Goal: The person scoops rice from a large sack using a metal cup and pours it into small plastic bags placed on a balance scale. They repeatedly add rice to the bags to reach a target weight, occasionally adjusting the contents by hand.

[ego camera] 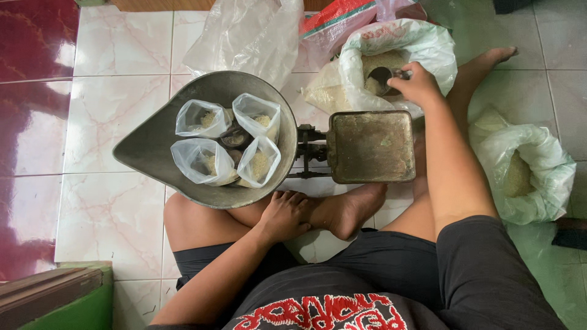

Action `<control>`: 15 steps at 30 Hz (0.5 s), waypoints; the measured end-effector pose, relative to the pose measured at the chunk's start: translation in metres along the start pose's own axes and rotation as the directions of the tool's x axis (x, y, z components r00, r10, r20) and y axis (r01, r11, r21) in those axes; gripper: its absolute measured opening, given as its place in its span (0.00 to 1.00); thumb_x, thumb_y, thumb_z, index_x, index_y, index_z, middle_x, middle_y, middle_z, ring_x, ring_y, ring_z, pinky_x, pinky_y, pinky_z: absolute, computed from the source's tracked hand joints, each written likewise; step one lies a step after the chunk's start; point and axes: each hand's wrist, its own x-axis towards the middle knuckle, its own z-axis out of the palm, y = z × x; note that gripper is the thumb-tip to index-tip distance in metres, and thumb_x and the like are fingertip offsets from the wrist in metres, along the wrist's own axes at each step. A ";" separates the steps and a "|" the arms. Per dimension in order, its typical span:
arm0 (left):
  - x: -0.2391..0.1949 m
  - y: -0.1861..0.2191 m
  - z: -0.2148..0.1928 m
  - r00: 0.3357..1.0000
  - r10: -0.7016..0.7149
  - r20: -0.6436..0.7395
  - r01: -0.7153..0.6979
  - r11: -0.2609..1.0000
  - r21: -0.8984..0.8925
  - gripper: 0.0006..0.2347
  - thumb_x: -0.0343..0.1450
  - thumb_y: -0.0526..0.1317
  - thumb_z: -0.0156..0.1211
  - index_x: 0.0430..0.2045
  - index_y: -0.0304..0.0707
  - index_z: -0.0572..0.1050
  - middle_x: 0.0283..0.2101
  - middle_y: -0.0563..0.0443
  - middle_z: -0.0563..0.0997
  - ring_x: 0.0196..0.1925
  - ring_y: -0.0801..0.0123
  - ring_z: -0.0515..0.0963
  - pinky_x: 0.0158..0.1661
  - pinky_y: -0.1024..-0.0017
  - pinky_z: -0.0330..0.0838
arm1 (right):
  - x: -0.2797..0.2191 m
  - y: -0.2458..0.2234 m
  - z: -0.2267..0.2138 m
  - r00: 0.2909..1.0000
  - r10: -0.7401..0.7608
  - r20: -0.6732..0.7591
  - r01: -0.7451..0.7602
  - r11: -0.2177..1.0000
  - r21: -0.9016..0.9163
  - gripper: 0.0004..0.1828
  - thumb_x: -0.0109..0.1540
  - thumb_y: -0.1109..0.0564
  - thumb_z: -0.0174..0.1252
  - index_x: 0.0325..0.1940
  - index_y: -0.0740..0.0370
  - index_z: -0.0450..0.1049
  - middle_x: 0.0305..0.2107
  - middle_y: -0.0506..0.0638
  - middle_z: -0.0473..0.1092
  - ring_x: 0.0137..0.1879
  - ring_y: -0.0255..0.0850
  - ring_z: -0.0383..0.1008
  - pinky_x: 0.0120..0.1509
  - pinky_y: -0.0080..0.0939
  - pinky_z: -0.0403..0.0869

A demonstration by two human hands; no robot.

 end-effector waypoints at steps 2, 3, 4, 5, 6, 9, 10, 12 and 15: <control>-0.001 0.000 0.000 1.000 0.001 -0.008 0.000 1.000 0.014 0.29 0.66 0.58 0.56 0.56 0.39 0.75 0.57 0.42 0.78 0.63 0.45 0.74 0.54 0.47 0.63 | 0.008 0.012 -0.003 1.000 0.026 -0.001 -0.026 0.989 0.148 0.32 0.62 0.39 0.67 0.63 0.56 0.70 0.43 0.67 0.73 0.37 0.53 0.81 0.40 0.45 0.82; -0.001 0.000 0.000 1.000 0.002 -0.013 -0.001 1.000 0.026 0.28 0.66 0.58 0.57 0.57 0.39 0.75 0.57 0.42 0.78 0.63 0.46 0.74 0.53 0.48 0.63 | 0.012 0.019 -0.005 0.999 0.053 0.004 -0.052 0.955 0.293 0.31 0.63 0.40 0.67 0.63 0.59 0.70 0.45 0.73 0.71 0.38 0.57 0.81 0.39 0.44 0.84; -0.001 0.001 -0.001 1.000 0.003 -0.017 -0.003 1.000 0.028 0.28 0.66 0.58 0.57 0.57 0.39 0.75 0.57 0.42 0.78 0.63 0.46 0.74 0.53 0.48 0.63 | 0.014 0.024 -0.007 0.999 0.051 0.000 -0.049 0.955 0.292 0.31 0.63 0.40 0.67 0.63 0.59 0.70 0.45 0.73 0.71 0.38 0.57 0.81 0.39 0.44 0.84; -0.001 0.001 -0.002 1.000 -0.003 -0.009 0.003 1.000 0.002 0.29 0.66 0.58 0.57 0.57 0.39 0.75 0.58 0.42 0.78 0.63 0.45 0.74 0.54 0.47 0.63 | 0.015 0.029 -0.009 0.998 0.065 -0.019 -0.052 0.918 0.392 0.28 0.64 0.40 0.66 0.61 0.57 0.70 0.46 0.70 0.70 0.39 0.56 0.81 0.39 0.44 0.85; -0.002 0.002 -0.003 1.000 -0.009 -0.001 0.009 1.000 -0.023 0.29 0.66 0.58 0.57 0.57 0.38 0.74 0.58 0.41 0.78 0.63 0.44 0.75 0.54 0.47 0.64 | 0.016 0.035 -0.010 0.996 0.080 -0.035 -0.053 0.871 0.488 0.25 0.65 0.40 0.64 0.60 0.55 0.70 0.46 0.68 0.70 0.39 0.55 0.81 0.40 0.44 0.86; 0.000 -0.004 0.012 0.998 0.004 -0.063 -0.004 1.000 -0.006 0.29 0.64 0.60 0.56 0.53 0.39 0.76 0.55 0.43 0.79 0.60 0.45 0.77 0.51 0.48 0.65 | 0.016 0.053 -0.024 0.994 0.079 0.081 -0.113 0.740 0.663 0.22 0.67 0.35 0.59 0.58 0.43 0.65 0.36 0.55 0.72 0.39 0.47 0.83 0.42 0.44 0.86; 0.000 -0.004 0.013 0.998 0.004 -0.065 -0.004 1.000 -0.004 0.29 0.64 0.60 0.56 0.53 0.39 0.76 0.55 0.43 0.79 0.60 0.45 0.77 0.51 0.48 0.65 | 0.003 0.048 -0.030 0.994 0.077 0.078 -0.110 0.740 0.663 0.22 0.67 0.35 0.59 0.58 0.43 0.65 0.36 0.55 0.72 0.39 0.47 0.83 0.42 0.44 0.86; -0.001 -0.004 0.017 0.992 0.015 -0.129 -0.012 1.000 0.023 0.28 0.64 0.62 0.56 0.51 0.42 0.77 0.53 0.47 0.80 0.58 0.49 0.78 0.50 0.51 0.66 | -0.022 0.036 -0.042 0.993 0.003 0.121 -0.096 0.631 0.770 0.27 0.64 0.30 0.57 0.57 0.47 0.63 0.40 0.49 0.68 0.41 0.42 0.83 0.43 0.38 0.86; -0.006 0.001 0.001 0.969 0.038 -0.243 -0.084 0.980 -0.181 0.25 0.67 0.60 0.57 0.46 0.39 0.77 0.46 0.42 0.82 0.53 0.45 0.82 0.49 0.48 0.70 | -0.079 0.014 -0.051 0.979 -0.189 0.074 0.051 0.581 0.812 0.18 0.67 0.37 0.54 0.56 0.44 0.66 0.43 0.49 0.75 0.40 0.39 0.82 0.40 0.37 0.85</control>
